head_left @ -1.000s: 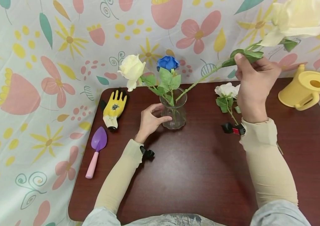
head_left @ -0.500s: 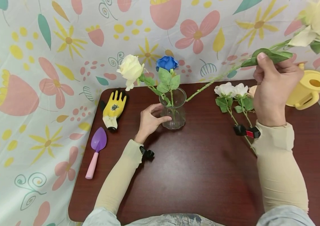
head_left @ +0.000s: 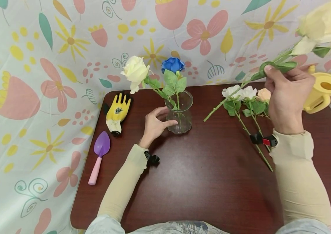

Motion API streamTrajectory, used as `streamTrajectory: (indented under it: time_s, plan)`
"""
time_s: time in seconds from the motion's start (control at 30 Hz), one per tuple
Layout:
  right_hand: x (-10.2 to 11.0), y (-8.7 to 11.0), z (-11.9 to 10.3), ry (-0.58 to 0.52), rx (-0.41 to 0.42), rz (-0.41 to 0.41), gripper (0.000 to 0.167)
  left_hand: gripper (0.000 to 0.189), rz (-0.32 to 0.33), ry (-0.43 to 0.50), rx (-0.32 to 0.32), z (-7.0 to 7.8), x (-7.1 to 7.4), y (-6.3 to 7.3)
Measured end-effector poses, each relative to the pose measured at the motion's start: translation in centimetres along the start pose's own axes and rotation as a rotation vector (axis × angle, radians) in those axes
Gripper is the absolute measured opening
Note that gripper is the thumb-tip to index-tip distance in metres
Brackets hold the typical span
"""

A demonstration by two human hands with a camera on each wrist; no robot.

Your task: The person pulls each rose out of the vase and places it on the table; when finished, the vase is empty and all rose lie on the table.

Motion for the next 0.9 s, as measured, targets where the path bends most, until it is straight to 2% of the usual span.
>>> streamTrajectory:
  time_s: [0.27, 0.53, 0.8, 0.9]
  plan:
    - [0.5, -0.6, 2.1, 0.243, -0.060, -0.155, 0.010, 0.067, -0.008, -0.004, 0.011, 0.0, 0.0, 0.0]
    - [1.3, -1.0, 4.3, 0.525, -0.136, -0.300, 0.010, 0.067, -0.012, -0.019, 0.030, 0.0, 0.1, 0.0]
    - [2.9, -1.9, 6.9, 0.943, -0.134, -0.432, 0.009, 0.068, -0.009, -0.029, 0.019, 0.0, 0.1, 0.0]
    - [3.7, -2.2, 8.0, 1.089, -0.143, -0.476, 0.016, 0.068, -0.010, -0.022, 0.017, 0.0, 0.0, 0.0]
Point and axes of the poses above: each hand's wrist, its own y-axis away from the middle knuckle, its own x-axis out of the back of the hand, z = x × y, the point moved 8 cm from there along -y, towards the middle knuckle, and after that the axes turned 13 degrees about z, right-handed, at the moved point
